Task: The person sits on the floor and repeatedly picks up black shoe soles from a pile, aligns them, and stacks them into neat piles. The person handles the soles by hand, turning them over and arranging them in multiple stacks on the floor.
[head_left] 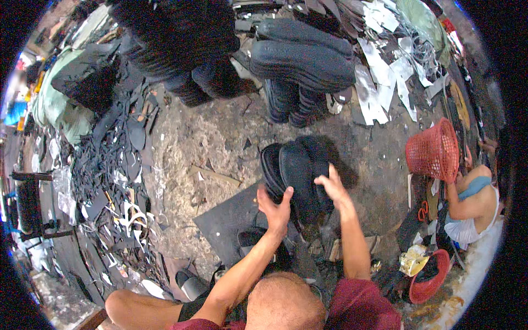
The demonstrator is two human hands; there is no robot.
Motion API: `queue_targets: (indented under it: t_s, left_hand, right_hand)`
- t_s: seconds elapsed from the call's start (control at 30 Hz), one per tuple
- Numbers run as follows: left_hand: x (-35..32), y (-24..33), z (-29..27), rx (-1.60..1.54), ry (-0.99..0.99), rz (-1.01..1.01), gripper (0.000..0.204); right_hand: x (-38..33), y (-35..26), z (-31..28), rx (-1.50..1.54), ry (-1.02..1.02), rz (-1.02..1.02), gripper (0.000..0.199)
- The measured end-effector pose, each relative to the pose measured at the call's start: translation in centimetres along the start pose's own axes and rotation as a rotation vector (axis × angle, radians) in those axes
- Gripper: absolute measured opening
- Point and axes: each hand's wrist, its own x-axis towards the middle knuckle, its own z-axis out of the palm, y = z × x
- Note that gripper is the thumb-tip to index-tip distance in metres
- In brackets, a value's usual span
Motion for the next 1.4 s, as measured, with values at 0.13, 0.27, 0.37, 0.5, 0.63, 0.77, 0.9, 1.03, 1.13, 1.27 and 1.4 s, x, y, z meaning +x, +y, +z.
queue_targets:
  t_s: [0.13,0.27,0.37,0.5,0.63,0.77,0.9,1.03,1.13,1.27,1.4]
  left_hand:
    - [1.8,1.2,0.5,-0.228,-0.204,-0.282,0.121]
    - [4.5,3.9,-2.1,-0.082,-0.371,-0.371,0.123]
    - [4.1,7.7,-4.2,-0.099,-0.392,-0.292,0.113]
    - [5.3,10.5,-8.6,0.671,-0.298,0.584,0.119]
    - [6.4,7.1,-7.5,1.256,-0.307,0.732,0.124]
    - [7.6,6.6,-8.3,0.918,-0.325,0.563,0.132]
    - [4.4,7.2,-9.9,0.217,-0.439,0.763,0.150]
    - [4.6,1.0,-10.0,0.091,-0.445,0.554,0.156]
    - [3.7,0.0,-10.6,0.107,-0.467,0.497,0.151]
    - [4.9,0.6,-10.1,0.191,-0.507,0.516,0.146]
    - [4.9,6.5,-11.9,0.536,-0.358,0.838,0.141]
  right_hand:
    - [-2.8,-2.1,1.0,0.433,-0.107,0.078,0.091]
    - [-3.5,-3.2,0.4,0.507,-0.193,0.065,0.104]
    - [-5.8,-4.2,0.1,0.419,-0.020,-0.078,0.103]
    - [-8.8,-4.9,-3.0,-0.421,0.522,-0.372,0.106]
    - [-4.5,1.4,-1.3,-0.670,0.593,-0.326,0.103]
    - [-4.6,2.1,-1.9,-0.186,0.646,-0.372,0.089]
    - [-7.6,2.3,-1.8,0.046,0.912,-0.607,0.103]
    - [-5.6,5.0,0.9,0.339,0.891,-0.430,0.132]
    - [-5.6,6.4,0.8,0.222,0.910,-0.428,0.133]
    - [-4.2,6.6,0.5,0.054,0.834,-0.216,0.100]
    - [-6.2,1.0,-1.3,0.351,0.636,-0.323,0.118]
